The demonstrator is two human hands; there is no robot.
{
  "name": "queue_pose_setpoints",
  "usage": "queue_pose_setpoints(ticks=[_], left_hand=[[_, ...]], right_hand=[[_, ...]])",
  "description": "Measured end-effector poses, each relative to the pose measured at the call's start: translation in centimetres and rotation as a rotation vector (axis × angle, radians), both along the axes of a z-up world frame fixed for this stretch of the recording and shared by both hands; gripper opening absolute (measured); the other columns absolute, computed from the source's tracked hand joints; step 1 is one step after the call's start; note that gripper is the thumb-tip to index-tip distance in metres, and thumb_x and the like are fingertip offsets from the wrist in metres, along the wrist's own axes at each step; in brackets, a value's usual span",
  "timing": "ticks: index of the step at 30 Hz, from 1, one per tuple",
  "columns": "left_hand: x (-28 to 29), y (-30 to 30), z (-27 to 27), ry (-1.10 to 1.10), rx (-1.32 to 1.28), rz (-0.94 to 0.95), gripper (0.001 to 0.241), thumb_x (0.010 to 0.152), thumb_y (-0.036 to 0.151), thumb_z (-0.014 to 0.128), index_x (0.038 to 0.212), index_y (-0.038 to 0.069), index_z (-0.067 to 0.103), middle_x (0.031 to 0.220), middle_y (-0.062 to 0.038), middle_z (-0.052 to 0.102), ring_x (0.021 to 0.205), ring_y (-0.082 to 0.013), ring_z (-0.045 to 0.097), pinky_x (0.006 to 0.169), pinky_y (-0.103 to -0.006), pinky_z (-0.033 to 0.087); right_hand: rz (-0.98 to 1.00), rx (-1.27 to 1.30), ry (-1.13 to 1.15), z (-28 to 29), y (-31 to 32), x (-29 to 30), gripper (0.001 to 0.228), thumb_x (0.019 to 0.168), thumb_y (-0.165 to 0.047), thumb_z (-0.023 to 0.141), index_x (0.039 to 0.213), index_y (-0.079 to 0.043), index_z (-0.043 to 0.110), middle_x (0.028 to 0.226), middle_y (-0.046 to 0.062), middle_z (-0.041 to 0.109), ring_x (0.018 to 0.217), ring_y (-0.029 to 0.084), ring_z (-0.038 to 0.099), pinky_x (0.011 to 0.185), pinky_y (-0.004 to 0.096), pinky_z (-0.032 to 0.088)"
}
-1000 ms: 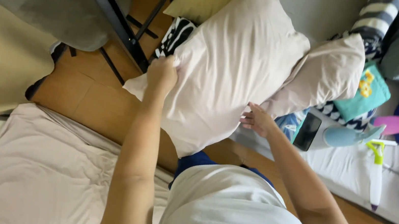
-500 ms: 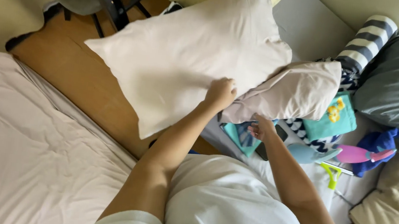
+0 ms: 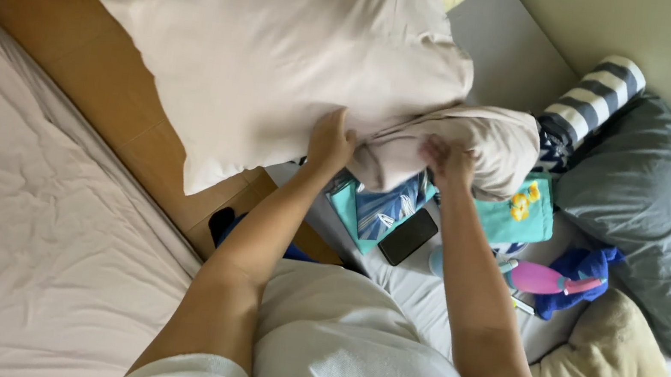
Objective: The person picks up a pillow and a pillowcase from a bed. They insert the pillow into the pillowcase by hand, tucking the corners and smoothing the fabric until the pillow is fully enclosed.
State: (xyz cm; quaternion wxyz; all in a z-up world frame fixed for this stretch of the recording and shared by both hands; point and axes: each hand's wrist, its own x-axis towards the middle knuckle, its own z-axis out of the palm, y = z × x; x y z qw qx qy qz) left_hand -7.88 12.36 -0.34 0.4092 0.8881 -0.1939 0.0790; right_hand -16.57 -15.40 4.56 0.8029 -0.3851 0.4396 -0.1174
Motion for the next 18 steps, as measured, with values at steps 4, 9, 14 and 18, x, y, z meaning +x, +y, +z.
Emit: queue_pose_setpoints(ticks=[4, 9, 14, 18], left_hand=[[0.7, 3.4, 7.3, 0.253, 0.075, 0.058, 0.062, 0.087, 0.021, 0.071, 0.143, 0.006, 0.048, 0.131, -0.019, 0.060, 0.123, -0.0404, 0.054, 0.101, -0.0534, 0.044], [2.7, 5.6, 11.3, 0.381, 0.327, 0.087, 0.099, 0.078, 0.032, 0.083, 0.157, 0.019, 0.024, 0.138, -0.016, 0.050, 0.129, -0.0374, 0.046, 0.097, -0.0639, 0.040], [4.9, 7.8, 8.8, 0.357, 0.474, 0.056, 0.100, 0.081, 0.037, 0.083, 0.160, 0.023, 0.023, 0.139, -0.021, 0.049, 0.131, -0.0383, 0.048, 0.095, -0.0635, 0.044], [6.3, 8.4, 4.7, 0.219, 0.635, 0.021, 0.065, 0.088, 0.036, 0.071, 0.143, 0.015, 0.043, 0.134, -0.020, 0.055, 0.124, -0.0379, 0.052, 0.087, -0.0649, 0.046]], right_hand=[[0.020, -0.087, -0.150, -4.3, -9.3, -2.7, 0.038, 0.114, -0.023, 0.042, 0.115, 0.011, 0.061, 0.106, 0.024, 0.071, 0.092, 0.040, 0.069, 0.091, 0.054, 0.066], [-0.109, -0.049, -0.295, 5.5, -11.9, 0.5, 0.039, 0.108, -0.027, 0.040, 0.123, 0.005, 0.058, 0.115, 0.020, 0.069, 0.090, 0.033, 0.068, 0.088, 0.048, 0.062], [-0.304, -0.006, -0.445, 6.3, -12.7, -3.6, 0.044, 0.103, -0.031, 0.039, 0.131, -0.002, 0.056, 0.123, 0.016, 0.068, 0.088, 0.025, 0.067, 0.085, 0.042, 0.058], [0.100, -0.228, -0.202, -7.2, -17.7, 2.4, 0.040, 0.118, -0.032, 0.056, 0.146, -0.005, 0.065, 0.131, 0.021, 0.071, 0.084, 0.019, 0.056, 0.065, 0.029, 0.035]])
